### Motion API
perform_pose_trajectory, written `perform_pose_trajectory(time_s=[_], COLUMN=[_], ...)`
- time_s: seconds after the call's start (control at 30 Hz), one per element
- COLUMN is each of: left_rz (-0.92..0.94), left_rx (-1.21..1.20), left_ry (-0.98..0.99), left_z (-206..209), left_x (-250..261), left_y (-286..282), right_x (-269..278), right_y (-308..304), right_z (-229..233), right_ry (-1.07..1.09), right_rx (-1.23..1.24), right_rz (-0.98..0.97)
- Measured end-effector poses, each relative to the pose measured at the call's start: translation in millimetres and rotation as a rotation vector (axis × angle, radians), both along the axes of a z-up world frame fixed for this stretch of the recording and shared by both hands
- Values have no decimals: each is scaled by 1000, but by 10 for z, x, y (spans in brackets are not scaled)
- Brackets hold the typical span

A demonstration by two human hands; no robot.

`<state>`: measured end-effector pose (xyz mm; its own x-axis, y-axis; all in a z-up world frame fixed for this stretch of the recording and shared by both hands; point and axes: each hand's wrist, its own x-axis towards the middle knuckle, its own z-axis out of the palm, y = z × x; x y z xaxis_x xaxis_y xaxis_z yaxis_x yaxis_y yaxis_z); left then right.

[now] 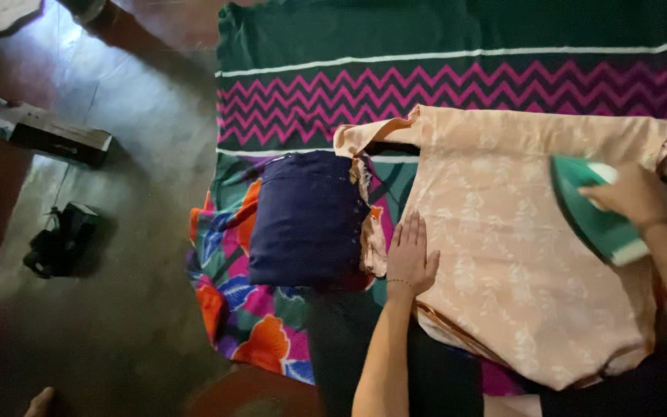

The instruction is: The person irons a light-colored garment on a fabric-covered surface, smooths it with their hands, and then folds it into a smaller rectangle before placing it on a stack of other items.

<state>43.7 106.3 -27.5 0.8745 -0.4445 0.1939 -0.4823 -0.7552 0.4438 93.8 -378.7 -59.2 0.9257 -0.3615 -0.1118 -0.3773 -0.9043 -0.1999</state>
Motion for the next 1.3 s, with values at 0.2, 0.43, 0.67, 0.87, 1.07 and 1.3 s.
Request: perform_pose_trajectory(time_s=[0.2,0.43,0.67,0.87,1.07,1.3], left_rz=[-506,-511,-510,-256,-132,-127], left_rx=[44,73,105,35,24,31], left_ry=[-2,-5,49,108,-74,-64], left_z=[73,142,364,484,450,378], left_x=[126,107,133,176,244,236], left_y=[-101,-97,-123,-209,-254,-238], right_x=[-362,-260,387,-497,-769,361], right_y=[240,1245,1066,999,1027,1171], right_z=[30,524,924,928,855,763], right_ry=[128,27,30,186,149,-7], right_rx=[-34,138,149,168,145,145], right_rz=[-109,-182,-129,-61,-173,-175])
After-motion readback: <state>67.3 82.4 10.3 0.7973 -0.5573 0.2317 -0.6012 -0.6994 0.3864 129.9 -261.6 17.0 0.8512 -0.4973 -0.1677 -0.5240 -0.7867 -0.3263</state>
